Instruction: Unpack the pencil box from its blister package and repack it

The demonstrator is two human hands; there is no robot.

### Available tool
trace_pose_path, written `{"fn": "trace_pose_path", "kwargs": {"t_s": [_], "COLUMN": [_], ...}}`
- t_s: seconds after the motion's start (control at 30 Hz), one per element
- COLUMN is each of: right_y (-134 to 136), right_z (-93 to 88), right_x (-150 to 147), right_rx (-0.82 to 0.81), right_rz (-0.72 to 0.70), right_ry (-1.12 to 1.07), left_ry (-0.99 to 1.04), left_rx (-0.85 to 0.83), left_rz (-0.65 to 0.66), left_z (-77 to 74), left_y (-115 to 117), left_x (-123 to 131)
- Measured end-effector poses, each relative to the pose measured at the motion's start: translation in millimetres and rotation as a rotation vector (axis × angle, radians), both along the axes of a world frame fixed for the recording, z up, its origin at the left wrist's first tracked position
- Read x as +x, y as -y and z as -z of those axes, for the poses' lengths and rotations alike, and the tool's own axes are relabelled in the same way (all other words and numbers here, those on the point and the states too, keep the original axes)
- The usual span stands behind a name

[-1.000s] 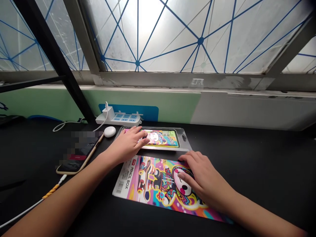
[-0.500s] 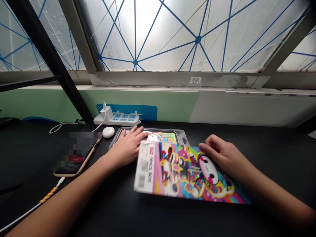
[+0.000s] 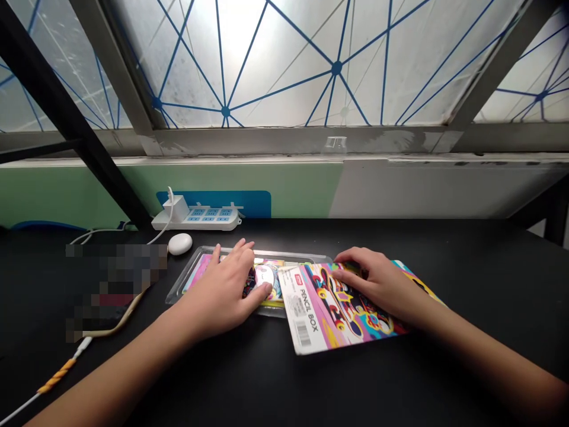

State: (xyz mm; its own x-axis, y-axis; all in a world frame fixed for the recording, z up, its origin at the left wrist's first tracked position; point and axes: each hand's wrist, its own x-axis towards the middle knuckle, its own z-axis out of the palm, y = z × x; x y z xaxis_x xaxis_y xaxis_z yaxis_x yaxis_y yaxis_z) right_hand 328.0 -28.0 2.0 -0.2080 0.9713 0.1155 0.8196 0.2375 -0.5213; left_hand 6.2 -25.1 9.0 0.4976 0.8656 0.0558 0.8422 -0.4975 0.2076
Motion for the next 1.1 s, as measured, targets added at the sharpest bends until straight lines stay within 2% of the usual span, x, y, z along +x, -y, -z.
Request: {"fn": "trace_pose_path", "kwargs": {"t_s": [0.07,0.13,0.27,0.43,0.87,1.1], "right_y": [3.4,1.8,-12.5,-24.6,-26.2,-20.8], "right_z": [0.3,2.7,8.2,7.1,1.4,-13.5], "right_x": [-4.3,3.4,39.1,68.5,76.0,70.8], "right_rx": [-0.051,-0.138,-0.255,-0.286,-0.308,-0.297], "right_rz": [-0.007,0.013,0.054,0.075,0.144,0.177], "right_ry": [-0.024,-0.043,-0.014,0.030,0.011,0.022], "left_ry": [0.003,0.001,-0.013,-0.036,-0.027,-0.044], "left_rx": [-0.037,-0.057,-0.046,-0.017,-0.021,-0.037], "left_rz": [0.029,0.048,0.077,0.090,0.090,0.083], "left_z": [-3.1,-5.3,-6.4,-4.6,-5.0,-4.7], "left_y": [4.0,6.6,7.1,5.3,6.4,5.3], "left_x": [1.3,2.4,2.7,1.5,0.9,0.6]}}
